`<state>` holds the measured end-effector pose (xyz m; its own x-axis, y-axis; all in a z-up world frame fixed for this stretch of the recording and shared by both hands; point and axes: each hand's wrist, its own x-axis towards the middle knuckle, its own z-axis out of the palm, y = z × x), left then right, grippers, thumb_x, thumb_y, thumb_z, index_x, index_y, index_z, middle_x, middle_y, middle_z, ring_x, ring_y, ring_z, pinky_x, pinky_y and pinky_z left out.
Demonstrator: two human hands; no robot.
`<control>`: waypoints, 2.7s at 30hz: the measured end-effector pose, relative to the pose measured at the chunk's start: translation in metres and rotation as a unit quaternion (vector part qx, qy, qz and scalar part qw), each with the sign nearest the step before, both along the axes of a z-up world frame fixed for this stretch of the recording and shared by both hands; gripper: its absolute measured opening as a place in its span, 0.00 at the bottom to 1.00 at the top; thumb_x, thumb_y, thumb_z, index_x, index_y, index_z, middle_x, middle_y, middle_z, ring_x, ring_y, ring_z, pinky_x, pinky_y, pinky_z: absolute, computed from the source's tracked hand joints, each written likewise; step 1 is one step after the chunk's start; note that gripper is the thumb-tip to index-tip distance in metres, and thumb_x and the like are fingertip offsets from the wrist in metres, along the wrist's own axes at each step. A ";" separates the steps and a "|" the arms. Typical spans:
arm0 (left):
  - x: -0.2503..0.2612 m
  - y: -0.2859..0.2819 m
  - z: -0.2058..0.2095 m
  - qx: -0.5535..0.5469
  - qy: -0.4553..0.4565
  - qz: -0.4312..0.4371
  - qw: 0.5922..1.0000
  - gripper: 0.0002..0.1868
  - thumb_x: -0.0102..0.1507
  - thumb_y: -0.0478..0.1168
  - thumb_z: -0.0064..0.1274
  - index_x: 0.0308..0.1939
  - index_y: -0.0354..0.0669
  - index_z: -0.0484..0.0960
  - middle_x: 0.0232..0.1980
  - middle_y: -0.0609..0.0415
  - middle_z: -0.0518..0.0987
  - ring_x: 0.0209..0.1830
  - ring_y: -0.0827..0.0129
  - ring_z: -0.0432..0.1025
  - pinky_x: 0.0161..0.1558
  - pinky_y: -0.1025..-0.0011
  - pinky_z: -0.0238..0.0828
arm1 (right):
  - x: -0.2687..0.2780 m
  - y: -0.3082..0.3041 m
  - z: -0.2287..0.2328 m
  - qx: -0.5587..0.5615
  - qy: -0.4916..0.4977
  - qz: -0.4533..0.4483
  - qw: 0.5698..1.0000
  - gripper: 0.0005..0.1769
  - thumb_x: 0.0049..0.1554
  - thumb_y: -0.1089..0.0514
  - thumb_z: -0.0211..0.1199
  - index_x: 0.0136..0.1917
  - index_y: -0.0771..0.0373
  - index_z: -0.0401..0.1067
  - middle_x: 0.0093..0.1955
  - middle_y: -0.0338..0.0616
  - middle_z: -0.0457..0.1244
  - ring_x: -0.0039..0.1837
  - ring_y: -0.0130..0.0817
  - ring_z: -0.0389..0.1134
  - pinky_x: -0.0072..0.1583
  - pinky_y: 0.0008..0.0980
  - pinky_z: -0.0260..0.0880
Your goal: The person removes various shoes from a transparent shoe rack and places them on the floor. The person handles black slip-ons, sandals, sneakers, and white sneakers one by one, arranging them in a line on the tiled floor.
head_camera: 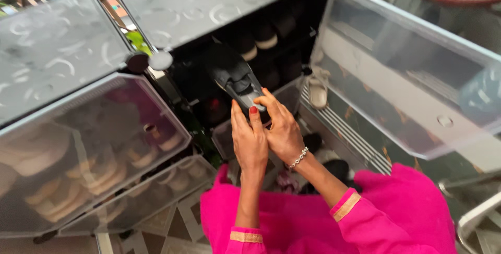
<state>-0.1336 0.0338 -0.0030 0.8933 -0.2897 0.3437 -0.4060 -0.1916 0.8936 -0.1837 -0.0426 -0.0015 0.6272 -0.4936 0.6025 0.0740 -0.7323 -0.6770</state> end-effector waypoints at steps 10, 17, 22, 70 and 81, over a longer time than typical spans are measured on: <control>-0.085 0.007 -0.072 0.054 0.013 -0.090 0.994 0.39 0.72 0.57 0.42 0.76 0.29 0.55 0.78 0.32 0.59 0.76 0.41 0.59 0.70 0.57 0.59 | -0.100 0.022 -0.075 0.027 0.005 -0.079 0.997 0.14 0.67 0.62 0.58 0.66 0.59 0.68 0.76 0.59 0.61 0.72 0.53 0.68 0.67 0.43 0.70; -0.112 -0.011 -0.113 0.129 0.078 -0.132 0.980 0.39 0.69 0.56 0.44 0.75 0.33 0.57 0.77 0.34 0.62 0.74 0.42 0.62 0.67 0.58 0.61 | -0.134 0.016 -0.125 0.069 0.028 -0.132 0.988 0.19 0.60 0.63 0.61 0.65 0.63 0.67 0.75 0.64 0.58 0.70 0.58 0.66 0.65 0.43 0.69; -0.114 -0.031 -0.136 0.203 0.129 -0.157 0.958 0.39 0.65 0.55 0.46 0.74 0.35 0.61 0.73 0.37 0.67 0.70 0.44 0.65 0.66 0.56 0.62 | -0.147 0.008 -0.166 0.125 0.071 -0.156 0.977 0.25 0.57 0.66 0.60 0.67 0.64 0.64 0.75 0.64 0.55 0.72 0.62 0.62 0.65 0.45 0.68; -0.006 -0.168 -0.429 0.293 0.253 -0.305 0.870 0.32 0.58 0.43 0.49 0.67 0.42 0.74 0.68 0.41 0.74 0.70 0.51 0.67 0.69 0.63 0.60 | -0.154 -0.127 -0.422 0.144 0.530 -0.316 0.774 0.45 0.46 0.48 0.72 0.75 0.48 0.59 0.71 0.56 0.53 0.68 0.58 0.57 0.66 0.59 0.50; -0.013 -0.159 -0.441 0.292 0.250 -0.297 0.874 0.31 0.58 0.42 0.49 0.67 0.42 0.75 0.67 0.39 0.76 0.70 0.51 0.68 0.69 0.62 0.61 | -0.159 -0.127 -0.435 0.121 0.491 -0.324 0.799 0.37 0.50 0.59 0.61 0.74 0.49 0.62 0.60 0.52 0.60 0.60 0.52 0.64 0.68 0.53 0.53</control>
<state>-0.1466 -0.1255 -0.4439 0.5219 -0.7491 -0.4080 -0.1750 -0.5622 0.8083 -0.3430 -0.1697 -0.4368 0.3042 -0.9342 -0.1863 -0.9223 -0.2398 -0.3031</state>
